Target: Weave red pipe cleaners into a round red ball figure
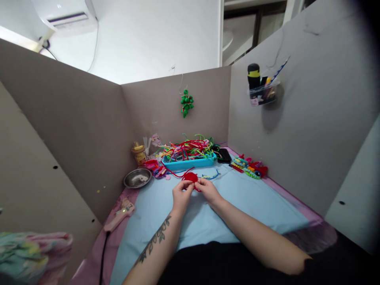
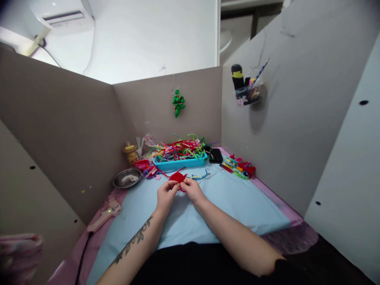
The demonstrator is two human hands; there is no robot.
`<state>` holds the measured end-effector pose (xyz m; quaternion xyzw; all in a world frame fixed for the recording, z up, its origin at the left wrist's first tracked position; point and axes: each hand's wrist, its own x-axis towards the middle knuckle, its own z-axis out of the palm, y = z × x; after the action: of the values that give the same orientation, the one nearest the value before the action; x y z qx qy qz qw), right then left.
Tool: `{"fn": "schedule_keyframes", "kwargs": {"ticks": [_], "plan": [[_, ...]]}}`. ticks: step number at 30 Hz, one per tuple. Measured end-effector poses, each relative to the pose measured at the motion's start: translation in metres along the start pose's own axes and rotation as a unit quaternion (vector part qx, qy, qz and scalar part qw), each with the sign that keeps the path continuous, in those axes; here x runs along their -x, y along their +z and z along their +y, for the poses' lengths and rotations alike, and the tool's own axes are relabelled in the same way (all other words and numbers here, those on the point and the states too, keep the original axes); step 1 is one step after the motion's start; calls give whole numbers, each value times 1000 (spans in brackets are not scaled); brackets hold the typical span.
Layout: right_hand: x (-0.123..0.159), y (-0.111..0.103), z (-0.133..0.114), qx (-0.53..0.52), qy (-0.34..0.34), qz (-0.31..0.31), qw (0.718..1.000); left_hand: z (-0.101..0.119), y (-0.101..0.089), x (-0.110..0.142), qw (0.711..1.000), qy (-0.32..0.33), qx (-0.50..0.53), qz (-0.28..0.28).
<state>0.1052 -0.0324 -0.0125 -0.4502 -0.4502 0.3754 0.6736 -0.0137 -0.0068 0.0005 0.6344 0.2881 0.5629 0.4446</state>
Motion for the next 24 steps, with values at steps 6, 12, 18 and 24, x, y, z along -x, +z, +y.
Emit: {"fn": "schedule_keyframes", "kwargs": {"ticks": [6,12,18,24], "plan": [[0,-2,-4,12,6,4,1000,-1,-1,-2,1000,-11,17,6],[6,-4,-15,65,-60,41,995,-1,-5,-6,999,-27,34,33],[13,-2,-15,259,-189,1,947,-8,-4,-7,998,-32,39,27],[12,-5,-10,349,-249,-10,903,-15,-5,-9,1000,-9,14,8]]}}
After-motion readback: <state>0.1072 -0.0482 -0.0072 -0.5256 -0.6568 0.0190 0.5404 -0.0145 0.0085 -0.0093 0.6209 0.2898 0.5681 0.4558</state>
